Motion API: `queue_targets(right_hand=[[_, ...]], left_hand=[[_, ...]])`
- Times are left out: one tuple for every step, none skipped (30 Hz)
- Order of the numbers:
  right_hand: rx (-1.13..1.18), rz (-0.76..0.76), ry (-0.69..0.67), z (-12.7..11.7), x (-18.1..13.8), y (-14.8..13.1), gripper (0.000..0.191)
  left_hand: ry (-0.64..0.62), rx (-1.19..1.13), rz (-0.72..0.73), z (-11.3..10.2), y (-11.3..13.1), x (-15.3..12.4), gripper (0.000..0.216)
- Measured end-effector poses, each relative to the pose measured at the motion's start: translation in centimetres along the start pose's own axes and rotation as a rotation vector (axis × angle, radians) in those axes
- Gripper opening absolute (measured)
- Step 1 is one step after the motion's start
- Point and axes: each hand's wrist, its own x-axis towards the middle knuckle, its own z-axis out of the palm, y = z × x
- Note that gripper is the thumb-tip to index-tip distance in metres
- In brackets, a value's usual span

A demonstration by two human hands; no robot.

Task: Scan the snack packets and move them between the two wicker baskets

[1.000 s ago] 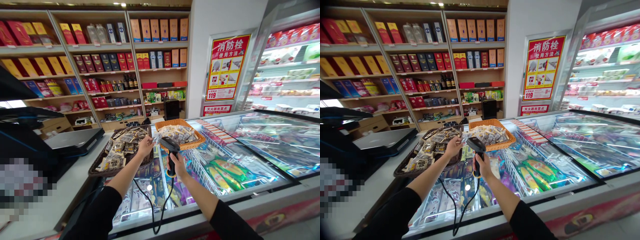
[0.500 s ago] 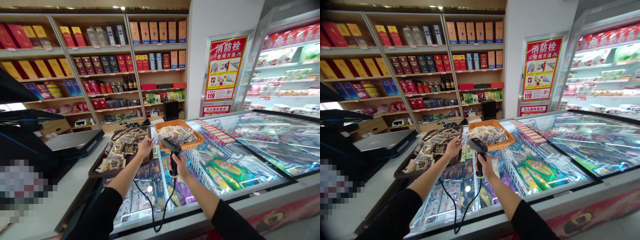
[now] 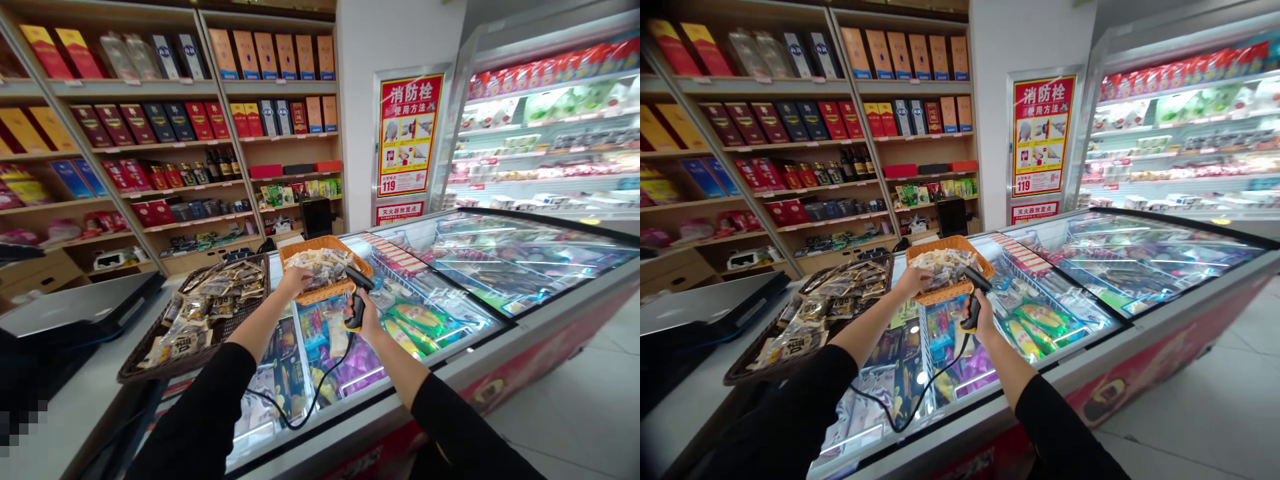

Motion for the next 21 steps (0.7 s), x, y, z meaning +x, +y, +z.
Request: queue_targets(right_hand=[[0.007, 0.009, 0.001, 0.1, 0.0, 0.0, 0.04], [0.014, 0.01, 0.009, 0.2, 0.1, 0.0, 0.04], [0.02, 0.012, 0.015, 0.3, 0.1, 0.0, 0.041], [0.028, 0.014, 0.022, 0.4, 0.1, -0.1, 0.041], [0.036, 0.015, 0.026, 0.4, 0.2, -0.2, 0.041], [0.045, 0.019, 0.027, 0.4, 0.2, -0.2, 0.041], [0.052, 0.025, 0.026, 0.4, 0.2, -0.3, 0.041], [0.057, 0.03, 0.022, 0.4, 0.2, -0.4, 0.041], [0.059, 0.032, 0.021, 0.4, 0.2, -0.4, 0.041], [0.058, 0.032, 0.019, 0.4, 0.2, -0.5, 0.041], [0.054, 0.034, 0.019, 0.5, 0.2, -0.5, 0.041], [0.048, 0.036, 0.02, 0.5, 0.1, -0.6, 0.041], [0.042, 0.037, 0.022, 0.5, 0.1, -0.6, 0.04], [0.038, 0.039, 0.026, 0.5, 0.0, -0.6, 0.04], [0.033, 0.042, 0.028, 0.6, -0.1, -0.7, 0.039], [0.028, 0.045, 0.029, 0.6, -0.2, -0.7, 0.039], [0.021, 0.047, 0.027, 0.6, -0.3, -0.7, 0.039], [0.011, 0.049, 0.025, 0.6, -0.5, -0.7, 0.04], [-0.001, 0.05, 0.021, 0.7, -0.7, -0.6, 0.04], [-0.016, 0.044, 0.015, 0.8, -0.9, -0.5, 0.04], [-0.033, 0.034, 0.006, 1.0, -1.1, -0.4, 0.04]], left_hand=[[0.009, -0.036, -0.026, 0.6, -0.4, 0.5, 0.019], [0.024, -0.073, -0.057, 1.0, -0.7, 0.9, 0.019], [0.042, -0.103, -0.09, 1.3, -1.1, 1.3, 0.018], [0.059, -0.122, -0.121, 1.5, -1.4, 1.6, 0.016], [0.074, -0.125, -0.147, 1.6, -1.6, 1.8, 0.013], [0.089, -0.122, -0.168, 1.7, -1.8, 2.0, 0.012], [0.099, -0.109, -0.182, 1.7, -1.8, 2.2, 0.011], [0.099, -0.083, -0.187, 1.8, -1.7, 2.3, 0.011], [0.089, -0.036, -0.189, 1.8, -1.6, 2.3, 0.01], [0.064, 0.04, -0.191, 1.8, -1.4, 2.2, 0.007], [0.025, 0.129, -0.191, 1.7, -1.2, 2.1, 0.002], [-0.018, 0.215, -0.193, 1.6, -0.9, 1.9, 0.005], [-0.063, 0.293, -0.193, 1.2, -0.5, 1.6, 0.012], [-0.104, 0.354, -0.183, 0.8, -0.1, 1.3, 0.02], [-0.129, 0.405, -0.158, 0.1, 0.2, 0.8, 0.027], [-0.137, 0.449, -0.12, -0.7, 0.6, 0.3, 0.031], [-0.13, 0.49, -0.077, -1.7, 0.8, -0.2, 0.034], [-0.12, 0.532, -0.041, -2.9, 0.9, -0.9, 0.035], [-0.106, 0.563, -0.017, -4.2, 0.9, -1.6, 0.036], [-0.088, 0.582, -0.016, -5.6, 0.6, -2.4, 0.036], [-0.071, 0.6, -0.031, -7.1, 0.2, -3.2, 0.035]])
